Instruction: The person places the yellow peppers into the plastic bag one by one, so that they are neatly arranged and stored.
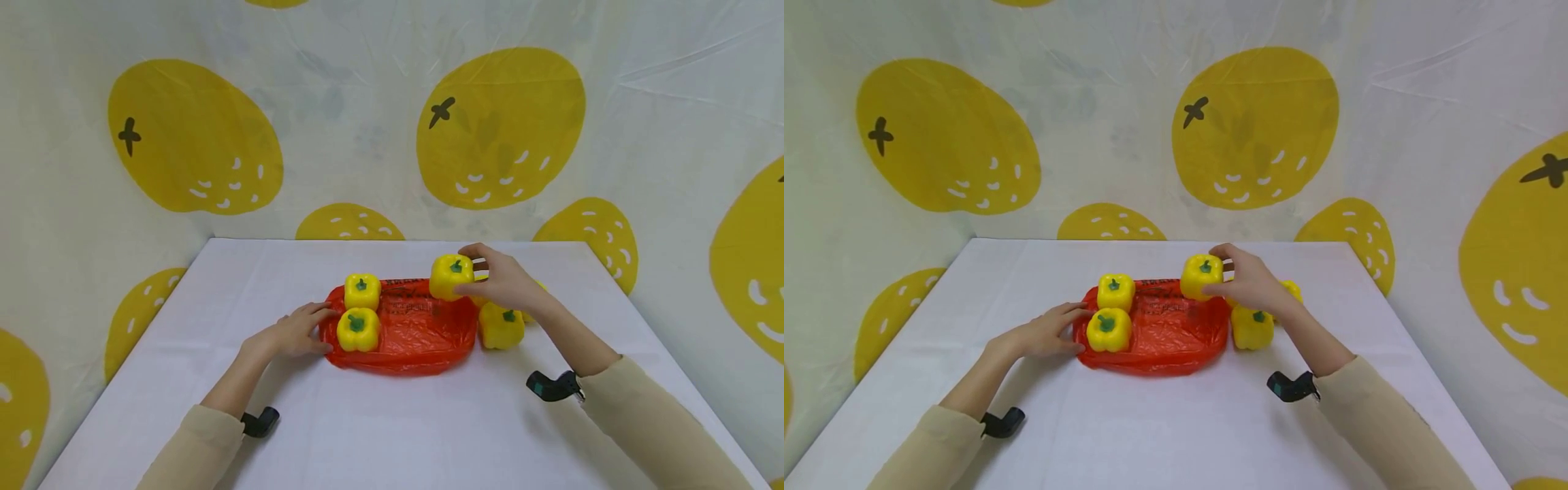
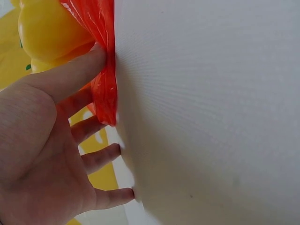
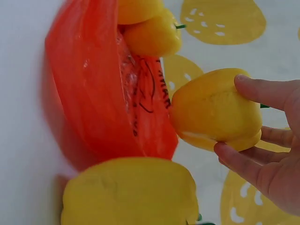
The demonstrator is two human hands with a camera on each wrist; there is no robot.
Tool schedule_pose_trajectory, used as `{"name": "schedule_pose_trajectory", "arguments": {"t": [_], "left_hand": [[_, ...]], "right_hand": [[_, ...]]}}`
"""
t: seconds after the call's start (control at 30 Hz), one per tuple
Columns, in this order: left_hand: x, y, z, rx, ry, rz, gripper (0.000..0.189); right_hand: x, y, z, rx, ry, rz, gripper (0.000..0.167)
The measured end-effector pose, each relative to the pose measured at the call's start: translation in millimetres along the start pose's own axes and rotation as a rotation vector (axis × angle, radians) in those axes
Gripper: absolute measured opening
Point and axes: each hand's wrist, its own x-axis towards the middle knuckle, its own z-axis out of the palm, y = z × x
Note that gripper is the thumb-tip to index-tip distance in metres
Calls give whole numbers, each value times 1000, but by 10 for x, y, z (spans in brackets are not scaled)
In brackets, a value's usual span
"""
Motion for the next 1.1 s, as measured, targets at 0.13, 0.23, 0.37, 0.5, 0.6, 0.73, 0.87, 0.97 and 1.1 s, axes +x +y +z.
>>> {"name": "schedule_pose_trajectory", "arguments": {"t": [0.13,0.23,0.37,0.5,0.6,0.73,0.87,0.97,1.1], "left_hand": [[-3,-9,5,4,3,18,67],[-9,-11,7,4,3,21,67],[-14,1,0,6,7,25,67],[-16,8,-9,6,7,19,67],[-13,10,-15,-1,2,5,68],[-8,6,-22,-3,-2,-2,68],[-4,-8,-20,-3,-2,3,68],[-7,-8,-17,-8,-5,1,68],[-11,0,-17,-11,-6,-3,68]], "right_hand": [[82,-42,131,16,-15,-25,71],[147,-57,245,30,-30,-40,70],[215,-83,394,24,-55,-44,70],[274,-113,523,18,-82,-39,70],[323,-124,602,14,-101,-48,70],[389,-141,678,7,-120,-49,71],[447,-161,736,-2,-132,-43,73],[473,-174,782,-10,-139,-40,72],[489,-185,833,-24,-147,-31,71]]}}
